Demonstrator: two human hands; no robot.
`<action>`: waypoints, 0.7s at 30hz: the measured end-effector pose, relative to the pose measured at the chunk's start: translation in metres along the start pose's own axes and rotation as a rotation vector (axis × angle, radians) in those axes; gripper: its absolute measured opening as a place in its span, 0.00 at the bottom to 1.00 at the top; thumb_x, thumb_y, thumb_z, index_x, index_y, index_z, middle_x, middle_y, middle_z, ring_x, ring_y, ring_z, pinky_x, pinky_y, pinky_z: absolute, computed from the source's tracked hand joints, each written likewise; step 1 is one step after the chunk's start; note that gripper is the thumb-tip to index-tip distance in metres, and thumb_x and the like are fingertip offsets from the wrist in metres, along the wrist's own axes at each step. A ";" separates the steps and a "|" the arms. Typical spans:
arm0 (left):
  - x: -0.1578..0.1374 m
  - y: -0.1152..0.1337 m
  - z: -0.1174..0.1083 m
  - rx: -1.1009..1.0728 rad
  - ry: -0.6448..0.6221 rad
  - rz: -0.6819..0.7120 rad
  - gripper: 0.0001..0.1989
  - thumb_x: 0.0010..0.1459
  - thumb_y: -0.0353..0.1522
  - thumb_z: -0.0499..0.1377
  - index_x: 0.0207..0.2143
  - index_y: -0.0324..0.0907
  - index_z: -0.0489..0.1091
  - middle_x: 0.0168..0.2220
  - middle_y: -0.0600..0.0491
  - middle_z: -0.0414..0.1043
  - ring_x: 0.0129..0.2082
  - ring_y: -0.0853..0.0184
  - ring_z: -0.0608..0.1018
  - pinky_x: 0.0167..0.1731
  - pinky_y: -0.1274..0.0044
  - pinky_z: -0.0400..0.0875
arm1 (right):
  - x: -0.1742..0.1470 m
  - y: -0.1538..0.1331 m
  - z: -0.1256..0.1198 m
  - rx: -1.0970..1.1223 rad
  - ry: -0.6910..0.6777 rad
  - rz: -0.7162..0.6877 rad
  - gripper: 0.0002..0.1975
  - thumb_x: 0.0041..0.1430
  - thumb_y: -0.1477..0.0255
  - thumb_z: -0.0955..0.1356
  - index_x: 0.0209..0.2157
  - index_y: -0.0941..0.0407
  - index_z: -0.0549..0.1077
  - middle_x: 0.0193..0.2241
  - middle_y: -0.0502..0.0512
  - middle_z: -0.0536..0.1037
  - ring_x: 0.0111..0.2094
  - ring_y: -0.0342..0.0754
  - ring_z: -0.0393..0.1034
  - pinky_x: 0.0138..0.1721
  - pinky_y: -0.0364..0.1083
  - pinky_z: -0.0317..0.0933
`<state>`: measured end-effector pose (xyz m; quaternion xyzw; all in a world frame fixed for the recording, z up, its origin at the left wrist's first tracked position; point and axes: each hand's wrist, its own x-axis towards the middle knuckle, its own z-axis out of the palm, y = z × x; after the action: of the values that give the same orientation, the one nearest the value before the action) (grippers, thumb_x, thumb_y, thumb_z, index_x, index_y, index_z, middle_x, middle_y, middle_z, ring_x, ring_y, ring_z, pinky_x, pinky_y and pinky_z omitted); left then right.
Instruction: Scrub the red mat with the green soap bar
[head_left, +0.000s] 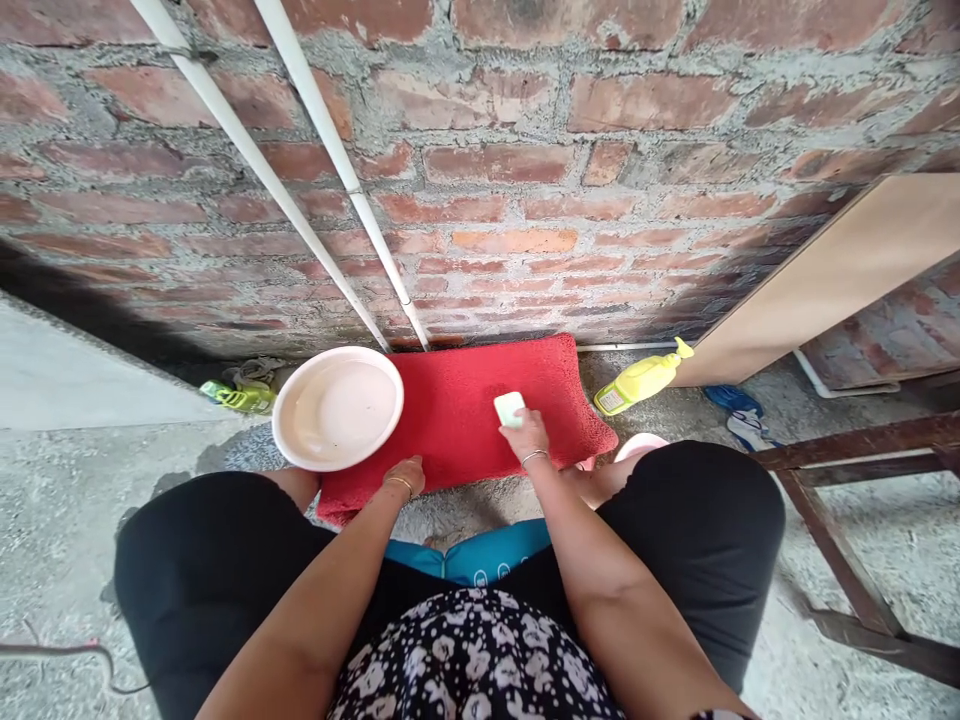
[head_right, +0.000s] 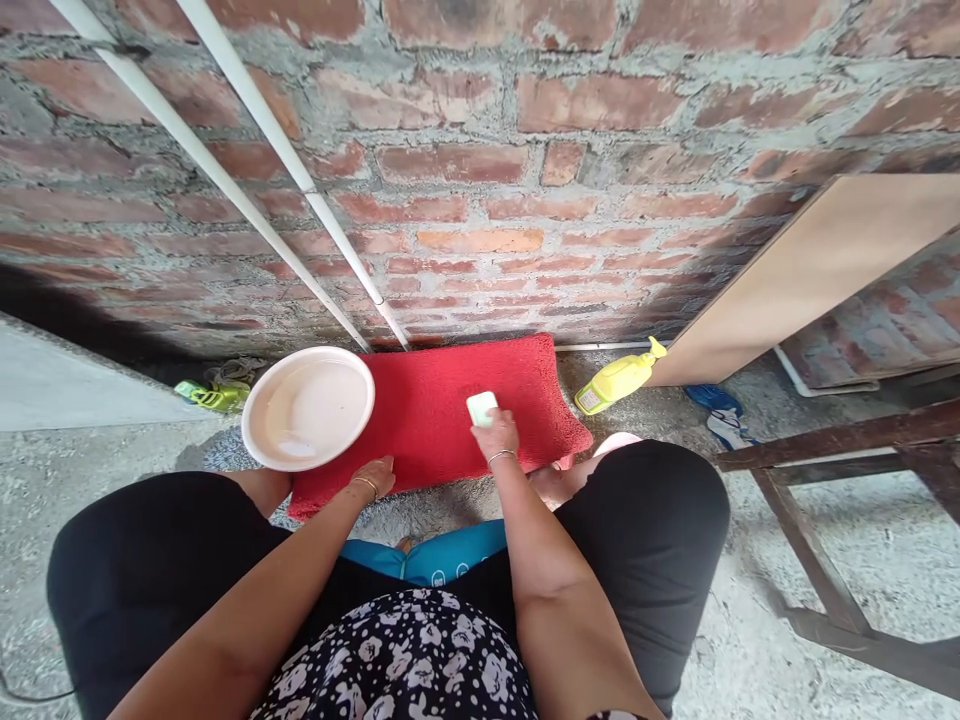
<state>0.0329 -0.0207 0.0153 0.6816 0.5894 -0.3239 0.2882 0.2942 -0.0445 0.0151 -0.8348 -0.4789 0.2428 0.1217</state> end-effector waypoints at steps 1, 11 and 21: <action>-0.001 0.001 0.000 0.000 0.002 0.000 0.20 0.57 0.26 0.47 0.52 0.34 0.63 0.51 0.38 0.69 0.52 0.58 0.71 0.48 0.71 0.66 | -0.005 -0.011 0.008 -0.007 -0.047 -0.086 0.23 0.46 0.62 0.71 0.45 0.52 0.70 0.41 0.52 0.67 0.39 0.46 0.64 0.42 0.44 0.57; 0.003 0.001 -0.001 0.007 -0.048 0.046 0.26 0.50 0.30 0.57 0.53 0.33 0.62 0.52 0.36 0.67 0.51 0.54 0.71 0.46 0.71 0.67 | -0.003 -0.001 0.007 -0.087 -0.123 -0.159 0.22 0.45 0.64 0.72 0.44 0.50 0.71 0.41 0.51 0.67 0.38 0.46 0.64 0.40 0.43 0.56; -0.005 0.015 -0.005 0.036 -0.030 0.146 0.25 0.50 0.29 0.57 0.52 0.39 0.64 0.52 0.41 0.69 0.51 0.58 0.72 0.47 0.72 0.67 | -0.013 0.006 0.005 -0.080 -0.078 -0.025 0.23 0.45 0.61 0.71 0.45 0.52 0.70 0.41 0.54 0.66 0.39 0.48 0.66 0.38 0.43 0.58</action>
<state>0.0474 -0.0221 0.0222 0.7229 0.5278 -0.3230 0.3075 0.2902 -0.0585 0.0121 -0.8227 -0.5032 0.2544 0.0725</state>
